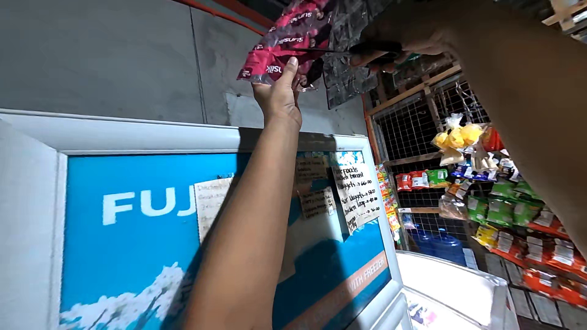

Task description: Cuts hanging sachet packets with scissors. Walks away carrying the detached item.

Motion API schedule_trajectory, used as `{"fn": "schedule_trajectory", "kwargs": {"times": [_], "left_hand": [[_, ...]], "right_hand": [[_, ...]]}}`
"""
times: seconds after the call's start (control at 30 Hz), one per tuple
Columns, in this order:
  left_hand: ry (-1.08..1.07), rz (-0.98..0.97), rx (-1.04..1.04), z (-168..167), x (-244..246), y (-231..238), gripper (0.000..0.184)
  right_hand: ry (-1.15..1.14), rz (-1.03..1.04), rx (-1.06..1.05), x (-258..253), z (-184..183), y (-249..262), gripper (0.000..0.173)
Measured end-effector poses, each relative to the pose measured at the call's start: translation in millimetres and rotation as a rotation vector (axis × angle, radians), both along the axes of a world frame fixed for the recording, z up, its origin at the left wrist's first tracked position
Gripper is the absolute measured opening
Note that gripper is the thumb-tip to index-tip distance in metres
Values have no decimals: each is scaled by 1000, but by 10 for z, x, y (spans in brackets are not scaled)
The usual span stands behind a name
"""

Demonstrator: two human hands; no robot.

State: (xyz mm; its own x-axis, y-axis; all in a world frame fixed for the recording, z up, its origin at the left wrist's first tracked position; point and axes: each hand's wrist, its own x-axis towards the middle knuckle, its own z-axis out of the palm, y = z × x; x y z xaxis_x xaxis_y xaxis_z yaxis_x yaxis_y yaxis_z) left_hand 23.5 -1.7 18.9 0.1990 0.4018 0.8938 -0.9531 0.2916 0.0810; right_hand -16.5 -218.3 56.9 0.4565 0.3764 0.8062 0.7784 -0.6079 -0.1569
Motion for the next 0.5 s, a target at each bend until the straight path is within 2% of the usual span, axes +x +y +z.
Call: {"fn": "schedule_trajectory", "kwargs": {"times": [0.27, 0.5], "left_hand": [[37, -18, 2, -24, 40, -35, 50], [21, -58, 2, -35, 70, -41, 54]], "right_hand": [[35, -15, -27, 25, 56, 19, 29], [15, -22, -63, 7, 64, 0, 26]]}}
